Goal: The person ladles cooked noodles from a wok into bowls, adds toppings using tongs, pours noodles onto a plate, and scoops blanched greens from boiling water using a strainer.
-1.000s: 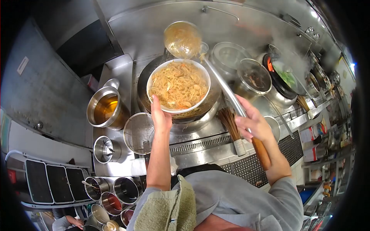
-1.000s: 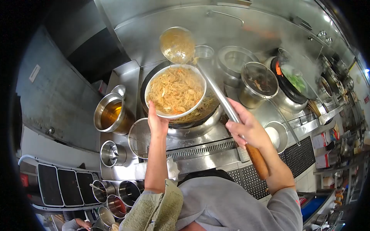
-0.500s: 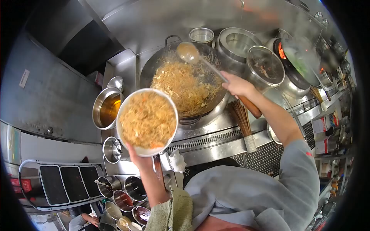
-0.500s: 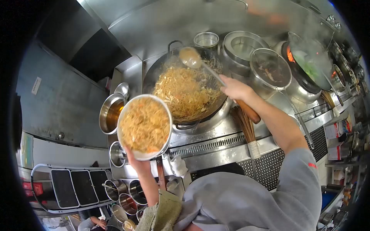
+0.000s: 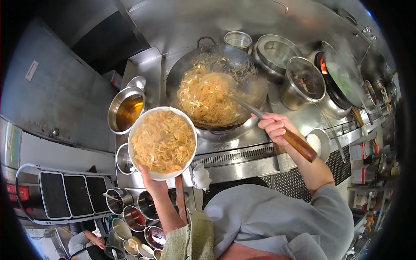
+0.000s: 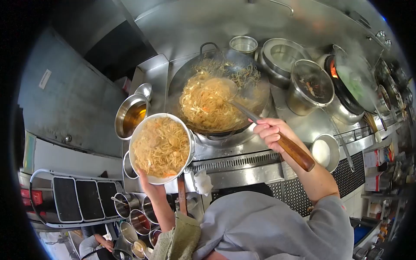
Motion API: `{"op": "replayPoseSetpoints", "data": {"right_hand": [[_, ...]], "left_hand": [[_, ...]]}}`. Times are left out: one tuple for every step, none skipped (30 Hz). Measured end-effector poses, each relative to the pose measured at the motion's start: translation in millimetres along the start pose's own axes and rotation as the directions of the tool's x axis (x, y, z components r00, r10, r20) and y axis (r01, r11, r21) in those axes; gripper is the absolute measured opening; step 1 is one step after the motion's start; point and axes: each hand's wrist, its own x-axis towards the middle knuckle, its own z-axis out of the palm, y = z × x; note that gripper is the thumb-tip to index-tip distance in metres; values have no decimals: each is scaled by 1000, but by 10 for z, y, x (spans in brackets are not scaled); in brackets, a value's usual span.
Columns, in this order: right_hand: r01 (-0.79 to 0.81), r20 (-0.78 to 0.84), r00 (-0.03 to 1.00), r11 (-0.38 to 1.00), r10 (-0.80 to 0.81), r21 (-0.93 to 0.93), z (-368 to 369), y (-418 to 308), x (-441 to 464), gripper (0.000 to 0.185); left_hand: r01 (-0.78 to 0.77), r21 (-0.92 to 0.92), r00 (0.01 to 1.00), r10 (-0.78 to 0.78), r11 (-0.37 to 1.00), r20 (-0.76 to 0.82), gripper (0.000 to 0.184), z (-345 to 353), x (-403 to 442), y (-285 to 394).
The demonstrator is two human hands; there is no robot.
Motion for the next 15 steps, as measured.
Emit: {"op": "replayPoseSetpoints", "data": {"right_hand": [[22,27,999,998,-24,52,94,1,-73,37],[33,27,999,998,-35,45,200,-14,-147,37],[35,23,999,998,-36,53,323,-45,-217,37],[36,20,999,998,-37,61,458,-64,-291,38],[53,39,998,998,-54,16,607,-54,-370,39],[62,41,997,995,-59,-76,761,-49,-436,24],[89,19,996,990,-88,-108,919,-35,-528,25],[113,-3,993,984,-115,-140,1071,-11,-623,26],[112,-3,993,982,-114,-149,1205,23,-709,26],[125,25,992,980,-122,-155,1326,66,-789,30],[136,51,990,978,-129,-160,1431,113,-862,33],[132,48,991,977,-125,-168,1530,166,-936,33],[144,78,988,981,-135,-128,1617,223,-1014,36],[157,107,983,984,-147,-87,1667,270,-1074,39],[165,149,977,981,-150,-97,1674,307,-1115,41]], "left_hand": [[7,12,999,-7,1000,32,57,27,79,-58],[13,24,998,-14,1000,62,57,61,159,-118],[36,1,998,-36,999,60,57,116,246,-184],[37,-8,997,-36,999,68,57,175,333,-263],[53,-11,991,-51,999,121,57,237,423,-345],[68,-16,983,-65,998,173,56,315,506,-419],[90,-7,983,-87,996,161,55,409,578,-486],[87,-17,983,-83,996,164,55,543,630,-534],[121,-15,976,-116,993,184,55,684,672,-589],[153,-11,968,-148,988,201,54,811,711,-637],[151,-19,970,-144,988,196,54,910,764,-703],[175,-32,954,-161,984,251,54,998,829,-791],[200,-43,935,-177,979,307,53,1091,879,-872],[201,-50,935,-176,978,307,53,1200,899,-935],[184,-52,926,-155,982,343,53,1309,908,-1001]]}}
